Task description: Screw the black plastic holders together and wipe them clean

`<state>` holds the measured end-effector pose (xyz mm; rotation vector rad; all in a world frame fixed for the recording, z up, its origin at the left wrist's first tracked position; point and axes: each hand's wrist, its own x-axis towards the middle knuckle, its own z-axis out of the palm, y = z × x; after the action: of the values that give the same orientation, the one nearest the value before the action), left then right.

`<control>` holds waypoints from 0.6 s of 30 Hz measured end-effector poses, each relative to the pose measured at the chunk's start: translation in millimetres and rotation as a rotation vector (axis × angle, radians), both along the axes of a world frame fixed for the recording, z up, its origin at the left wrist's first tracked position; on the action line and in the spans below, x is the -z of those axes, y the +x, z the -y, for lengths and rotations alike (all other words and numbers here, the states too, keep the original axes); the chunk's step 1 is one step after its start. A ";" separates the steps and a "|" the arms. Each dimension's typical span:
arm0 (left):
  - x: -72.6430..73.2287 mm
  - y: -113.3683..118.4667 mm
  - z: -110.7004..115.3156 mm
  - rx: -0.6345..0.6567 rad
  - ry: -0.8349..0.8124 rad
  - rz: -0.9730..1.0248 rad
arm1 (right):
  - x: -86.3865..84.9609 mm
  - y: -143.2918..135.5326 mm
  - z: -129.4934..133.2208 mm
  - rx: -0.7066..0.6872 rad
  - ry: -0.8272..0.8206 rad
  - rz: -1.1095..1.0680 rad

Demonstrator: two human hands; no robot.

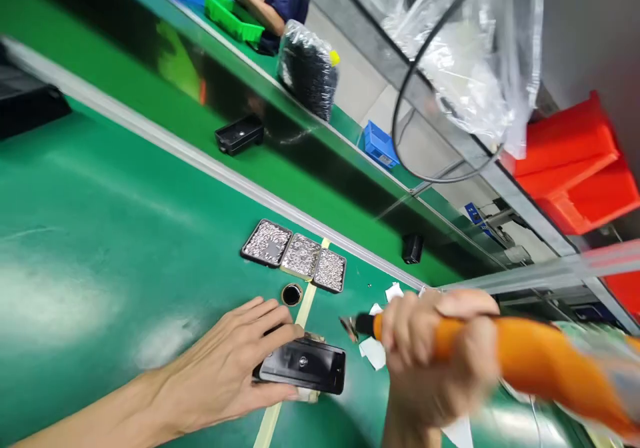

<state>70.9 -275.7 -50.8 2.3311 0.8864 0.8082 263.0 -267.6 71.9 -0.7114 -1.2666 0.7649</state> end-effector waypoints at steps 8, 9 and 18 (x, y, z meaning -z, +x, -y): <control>2.2 6.9 -7.6 -0.023 0.411 -0.128 | 44.1 58.6 -71.9 0.007 -0.253 0.458; 1.1 11.9 -6.9 -0.014 0.458 -0.140 | 45.5 68.2 -69.2 0.026 -0.259 0.501; 1.6 25.0 -8.1 -0.175 -0.151 0.341 | 95.2 145.4 17.9 0.537 -0.440 0.949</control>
<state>95.9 -267.6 -52.5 1.9295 0.9688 1.1286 408.4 -285.5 -23.3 -1.8288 -1.6273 0.2251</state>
